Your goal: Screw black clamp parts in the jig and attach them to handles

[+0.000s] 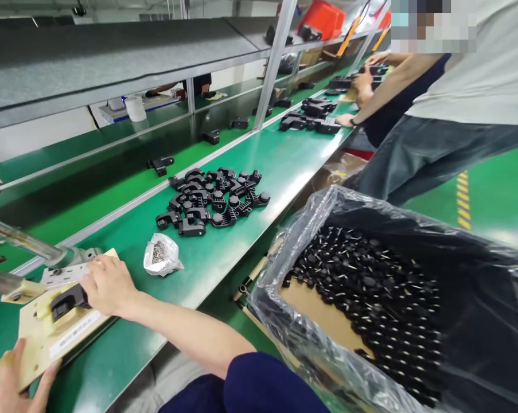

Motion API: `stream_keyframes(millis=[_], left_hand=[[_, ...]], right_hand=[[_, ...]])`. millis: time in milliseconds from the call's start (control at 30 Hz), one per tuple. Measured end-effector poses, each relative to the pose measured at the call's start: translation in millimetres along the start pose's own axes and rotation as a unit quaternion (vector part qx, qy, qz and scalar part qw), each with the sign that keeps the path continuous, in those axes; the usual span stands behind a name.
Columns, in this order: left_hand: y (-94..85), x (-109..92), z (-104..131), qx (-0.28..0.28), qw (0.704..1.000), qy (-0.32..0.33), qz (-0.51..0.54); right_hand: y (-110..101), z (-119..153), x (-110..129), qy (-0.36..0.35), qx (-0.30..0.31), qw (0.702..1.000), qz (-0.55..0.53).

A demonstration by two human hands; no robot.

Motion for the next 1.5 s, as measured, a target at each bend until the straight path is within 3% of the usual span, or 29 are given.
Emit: stream_keyframes(millis=[167,267,367,500,633,800,1000,1100,1200,1333,1500], left_hand=[[-4.3,1,-3,0.051,0.997,-0.049,-0.017],[-5.1,3,-6,0.061,0.996,-0.059,-0.03],[-7.5,-2,-6,0.061,0.996,-0.058,-0.026],[-13.1,-16,7,0.037,0.995,-0.094,-0.006],[-14.1,-27,45,-0.083,0.986,-0.13,0.062],[-14.1,-47,93,-0.16,0.978,-0.075,0.11],[-16.4,-56,96,-0.111,0.979,-0.02,0.168],[-14.8,-50,88,-0.099,0.979,0.057,0.168],[-13.9,-42,87,-0.09,0.979,0.092,0.159],[-12.9,-32,96,-0.083,0.98,0.067,0.171],[-16.6,-36,103,-0.064,0.97,0.001,0.236]], right_hand=[[-72,3,-33,0.113,0.001,0.99,0.082],[-99,4,-62,0.168,0.052,0.975,0.138],[-99,2,-78,0.193,0.113,0.959,0.173],[-89,-1,-76,0.173,0.145,0.957,0.183],[-94,4,-75,0.121,0.134,0.971,0.155],[-109,15,-77,0.067,0.07,0.99,0.102],[-108,22,-70,0.087,-0.036,0.995,0.028],[-105,16,-74,0.113,-0.032,0.993,0.027],[-106,10,-76,0.135,-0.025,0.99,0.023],[-113,11,-70,0.163,-0.054,0.985,-0.016],[-115,16,-60,0.224,-0.088,0.956,-0.166]])
Point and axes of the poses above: each hand's wrist, its own z-axis away from the middle knuckle, its own y-axis out of the palm, x = y × z, the point moved 1 cm from there along -z, towards the middle knuckle, and after that the axes turned 14 degrees about -z, right-handed, at the moved point
